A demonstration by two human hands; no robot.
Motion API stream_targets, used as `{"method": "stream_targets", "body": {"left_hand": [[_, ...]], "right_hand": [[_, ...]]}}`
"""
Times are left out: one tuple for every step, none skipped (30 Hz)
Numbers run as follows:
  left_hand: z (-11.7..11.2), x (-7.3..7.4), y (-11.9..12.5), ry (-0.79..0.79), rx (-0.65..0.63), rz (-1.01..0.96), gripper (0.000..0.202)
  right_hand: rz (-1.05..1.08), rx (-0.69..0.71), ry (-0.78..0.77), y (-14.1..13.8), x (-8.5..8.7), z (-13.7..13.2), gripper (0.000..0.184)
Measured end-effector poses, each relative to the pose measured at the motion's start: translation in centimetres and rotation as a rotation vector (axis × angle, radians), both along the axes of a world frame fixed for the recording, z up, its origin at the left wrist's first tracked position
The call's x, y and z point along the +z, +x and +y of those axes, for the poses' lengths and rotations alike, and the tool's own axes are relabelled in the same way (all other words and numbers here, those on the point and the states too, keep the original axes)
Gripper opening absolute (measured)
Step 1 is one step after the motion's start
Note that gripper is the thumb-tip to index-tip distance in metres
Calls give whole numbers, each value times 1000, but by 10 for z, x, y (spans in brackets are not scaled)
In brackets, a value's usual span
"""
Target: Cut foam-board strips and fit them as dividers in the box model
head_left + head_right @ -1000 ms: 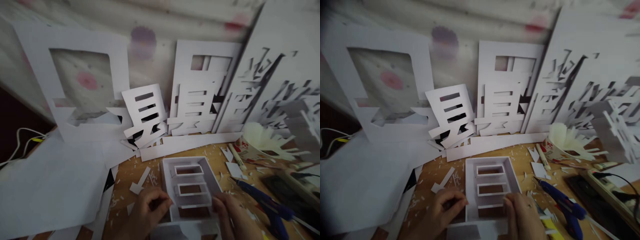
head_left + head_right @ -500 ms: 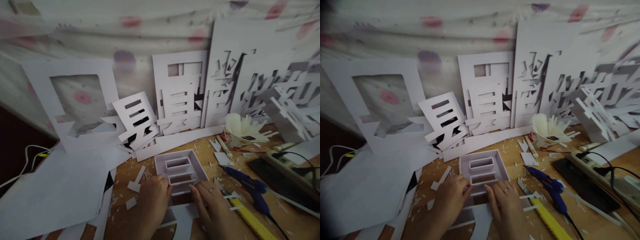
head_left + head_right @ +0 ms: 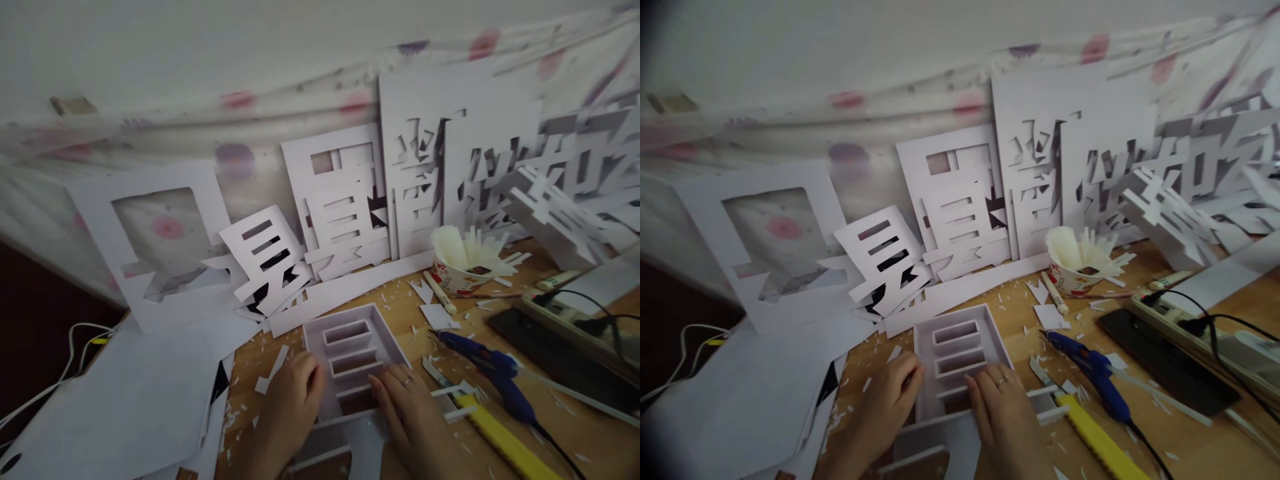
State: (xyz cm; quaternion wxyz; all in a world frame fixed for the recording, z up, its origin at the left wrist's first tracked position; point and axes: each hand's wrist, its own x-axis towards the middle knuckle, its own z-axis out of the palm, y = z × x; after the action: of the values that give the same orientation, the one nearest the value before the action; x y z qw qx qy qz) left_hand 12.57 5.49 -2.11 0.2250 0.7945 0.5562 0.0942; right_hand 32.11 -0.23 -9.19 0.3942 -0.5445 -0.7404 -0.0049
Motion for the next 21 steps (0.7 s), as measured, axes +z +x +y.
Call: {"method": "stream_targets", "body": {"left_hand": [[0,0,0,-3,4,-1,25],[0,-1,0,-5,8,-1,19],[0,-2,0,-6,13,4,10],[0,-4,1,-4,17,13,5],[0,-7,3,2,16,26,7],[1,-9,5,10,11,42,9],[1,-12,7,22,0,57,8],[2,-14,9,33,-13,68,6],[3,-16,11,44,-25,75,7],[4,-17,12,51,-33,77,9],[4,-18,13,55,-37,74,12],[5,-18,14,55,-40,65,14],[5,-17,13,52,-39,53,16],[5,-16,12,47,-36,36,16],[5,-15,11,41,-34,16,17],[4,-13,9,36,-31,-10,17],[4,-12,7,30,-31,-40,17],[4,-11,5,25,-31,-74,18],[4,-10,4,22,-32,-114,18],[4,-11,3,22,-30,-157,18],[4,-12,2,27,-24,-202,17]], "right_hand": [[-4,2,-4,0,-1,0,29],[-8,5,-4,1,-1,0,28],[-12,6,-5,1,-2,0,28],[-15,4,-5,1,-3,1,28],[-17,1,-6,1,-3,1,27],[-19,-3,-7,1,-4,1,26],[-21,-6,-7,0,-4,1,26],[-22,-8,-5,0,-4,2,26],[-22,-9,-3,0,-4,2,26],[-21,-10,3,-1,-3,2,27],[-19,-13,9,-1,-3,2,28],[-17,-18,17,-2,-3,2,29],[-14,-26,25,-2,-2,2,30],[-11,-34,32,-3,-2,2,31],[-12,-39,37,-3,-2,2,32],[-14,-42,40,-4,-2,2,33],[-18,-38,41,-4,-2,1,32],[-22,-33,39,-4,-2,1,32],[-25,-26,37,-3,-3,1,30],[-28,-20,31,-3,-3,1,29],[-28,-17,27,-2,-4,1,28]]}}
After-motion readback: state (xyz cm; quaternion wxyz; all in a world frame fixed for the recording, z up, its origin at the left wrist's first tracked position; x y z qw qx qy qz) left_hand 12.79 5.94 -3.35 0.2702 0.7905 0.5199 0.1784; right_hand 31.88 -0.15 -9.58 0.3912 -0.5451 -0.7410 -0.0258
